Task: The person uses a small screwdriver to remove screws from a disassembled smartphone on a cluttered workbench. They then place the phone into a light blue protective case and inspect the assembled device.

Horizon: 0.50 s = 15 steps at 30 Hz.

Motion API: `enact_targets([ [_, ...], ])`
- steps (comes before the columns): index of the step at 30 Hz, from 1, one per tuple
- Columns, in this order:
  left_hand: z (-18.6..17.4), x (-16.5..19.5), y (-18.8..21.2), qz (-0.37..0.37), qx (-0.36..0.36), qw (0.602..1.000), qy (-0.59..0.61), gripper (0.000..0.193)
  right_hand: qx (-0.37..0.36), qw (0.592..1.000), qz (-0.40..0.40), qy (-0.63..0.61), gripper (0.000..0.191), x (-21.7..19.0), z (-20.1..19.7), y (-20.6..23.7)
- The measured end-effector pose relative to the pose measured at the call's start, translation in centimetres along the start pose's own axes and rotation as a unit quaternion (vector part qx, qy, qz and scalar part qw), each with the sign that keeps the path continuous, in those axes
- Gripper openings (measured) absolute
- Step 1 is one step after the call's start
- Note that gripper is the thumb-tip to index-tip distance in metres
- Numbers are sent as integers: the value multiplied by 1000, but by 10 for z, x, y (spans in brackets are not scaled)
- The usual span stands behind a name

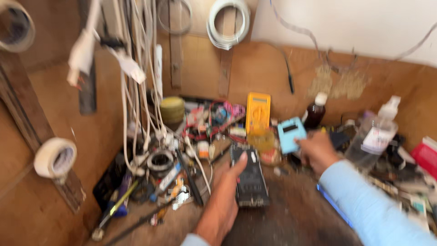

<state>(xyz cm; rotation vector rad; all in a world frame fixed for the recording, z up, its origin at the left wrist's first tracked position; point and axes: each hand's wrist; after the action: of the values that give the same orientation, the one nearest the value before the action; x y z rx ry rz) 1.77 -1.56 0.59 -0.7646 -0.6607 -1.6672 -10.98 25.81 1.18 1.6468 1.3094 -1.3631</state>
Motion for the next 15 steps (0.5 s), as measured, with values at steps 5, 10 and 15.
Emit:
enact_targets([
  [5,5,5,3,-17,-18,1000,4,34,33,991,84,-95,21,-35,-33,42],
  [10,9,11,7,-12,-37,999,9,38,-53,978,106,-169,33,-57,-39,134],
  [15,8,13,8,-17,-22,999,-28,40,-75,957,161,-231,37,-38,-29,194],
])
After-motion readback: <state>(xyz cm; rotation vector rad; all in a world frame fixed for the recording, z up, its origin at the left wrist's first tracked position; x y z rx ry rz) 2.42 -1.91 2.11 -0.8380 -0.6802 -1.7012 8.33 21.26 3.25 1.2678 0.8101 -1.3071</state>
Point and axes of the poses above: each hand's wrist, its own y-axis away from the middle knuckle, its own z-axis out of the palm, x = y × z, and after that the axes turned 5 degrees about -y, right-handed
